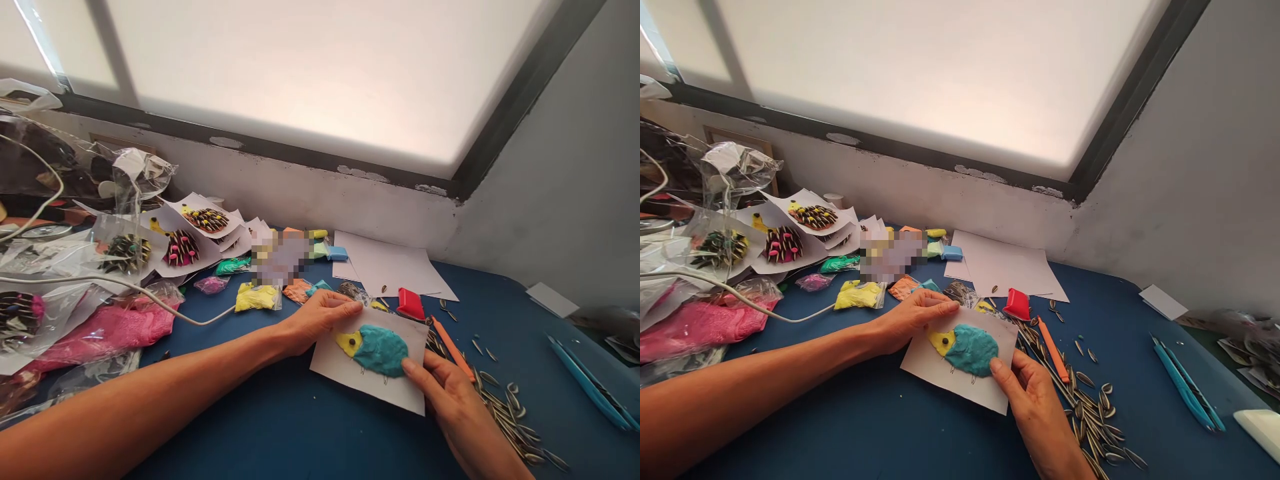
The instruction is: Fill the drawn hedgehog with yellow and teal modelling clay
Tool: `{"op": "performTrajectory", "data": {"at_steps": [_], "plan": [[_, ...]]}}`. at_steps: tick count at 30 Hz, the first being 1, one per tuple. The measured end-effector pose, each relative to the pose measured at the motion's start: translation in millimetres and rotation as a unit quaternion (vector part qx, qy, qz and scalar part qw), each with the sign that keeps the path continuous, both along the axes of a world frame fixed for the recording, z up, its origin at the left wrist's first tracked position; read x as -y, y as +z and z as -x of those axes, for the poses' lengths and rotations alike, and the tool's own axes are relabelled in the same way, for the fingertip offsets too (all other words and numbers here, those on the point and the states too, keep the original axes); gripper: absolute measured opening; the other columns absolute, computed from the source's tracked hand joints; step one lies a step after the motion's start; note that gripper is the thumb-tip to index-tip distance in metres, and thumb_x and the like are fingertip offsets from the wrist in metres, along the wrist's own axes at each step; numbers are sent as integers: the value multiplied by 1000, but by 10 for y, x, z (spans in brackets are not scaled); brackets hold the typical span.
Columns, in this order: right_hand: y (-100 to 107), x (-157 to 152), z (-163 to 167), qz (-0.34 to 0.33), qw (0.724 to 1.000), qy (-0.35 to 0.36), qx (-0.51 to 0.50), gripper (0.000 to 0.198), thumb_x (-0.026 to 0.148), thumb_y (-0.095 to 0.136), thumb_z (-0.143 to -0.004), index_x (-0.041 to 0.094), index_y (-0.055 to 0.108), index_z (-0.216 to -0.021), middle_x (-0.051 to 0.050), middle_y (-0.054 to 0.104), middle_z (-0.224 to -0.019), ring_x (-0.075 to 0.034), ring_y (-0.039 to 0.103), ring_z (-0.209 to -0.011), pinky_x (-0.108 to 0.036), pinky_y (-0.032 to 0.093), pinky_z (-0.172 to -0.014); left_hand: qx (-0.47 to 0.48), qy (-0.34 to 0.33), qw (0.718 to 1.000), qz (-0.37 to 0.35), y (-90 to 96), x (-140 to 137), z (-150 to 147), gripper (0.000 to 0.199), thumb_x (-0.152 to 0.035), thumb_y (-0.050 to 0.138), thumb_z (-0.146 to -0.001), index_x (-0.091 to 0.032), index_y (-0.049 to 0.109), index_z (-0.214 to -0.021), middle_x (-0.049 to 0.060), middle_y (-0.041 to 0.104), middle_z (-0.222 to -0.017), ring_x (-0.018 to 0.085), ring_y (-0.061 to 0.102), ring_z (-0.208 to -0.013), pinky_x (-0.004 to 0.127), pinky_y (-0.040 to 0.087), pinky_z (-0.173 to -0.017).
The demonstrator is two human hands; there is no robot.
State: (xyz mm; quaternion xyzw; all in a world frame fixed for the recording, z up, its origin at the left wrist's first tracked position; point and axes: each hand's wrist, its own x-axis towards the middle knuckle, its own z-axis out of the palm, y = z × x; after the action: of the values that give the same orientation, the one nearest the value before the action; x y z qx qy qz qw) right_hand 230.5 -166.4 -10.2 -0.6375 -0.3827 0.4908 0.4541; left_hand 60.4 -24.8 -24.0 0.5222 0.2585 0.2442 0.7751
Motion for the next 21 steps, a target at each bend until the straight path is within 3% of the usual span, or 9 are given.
{"op": "performTrajectory", "data": {"at_steps": [6, 11, 17, 21], "plan": [[72, -9, 43, -8, 1000, -2, 28, 55, 50, 74, -69, 20, 70, -116, -11, 74, -110, -31, 69, -100, -44, 54, -88, 10, -13, 1000, -7, 2, -3, -1, 48, -56, 76, -68, -11, 60, -69, 2, 62, -68, 11, 54, -61, 23, 37, -57], [75, -14, 52, 31, 998, -1, 63, 55, 54, 77, -64, 19, 72, -106, -9, 76, -106, -32, 69, -99, -45, 52, -94, 20, -9, 1000, -15, -9, -11, -14, 47, -54, 76, -68, -11, 59, -67, 1, 60, -67, 10, 52, -62, 23, 37, -58], [113, -18, 53, 12, 999, 11, 50, 50, 57, 73, -69, 22, 71, -106, -7, 73, -115, -30, 69, -101, -43, 52, -95, 10, -15, 999, -37, -10, -8, -8, 46, -54, 73, -71, -11, 60, -69, 1, 59, -68, 10, 50, -62, 22, 36, -57], [133, -1, 20, 47, 995, 34, 84, 48, 54, 72, -71, 23, 71, -107, -6, 75, -110, -29, 70, -95, -41, 55, -89, -30, -19, 996, -85, -4, -45, 0, 38, -48, 70, -74, -11, 64, -74, 1, 59, -69, 9, 50, -63, 21, 36, -56]]}}
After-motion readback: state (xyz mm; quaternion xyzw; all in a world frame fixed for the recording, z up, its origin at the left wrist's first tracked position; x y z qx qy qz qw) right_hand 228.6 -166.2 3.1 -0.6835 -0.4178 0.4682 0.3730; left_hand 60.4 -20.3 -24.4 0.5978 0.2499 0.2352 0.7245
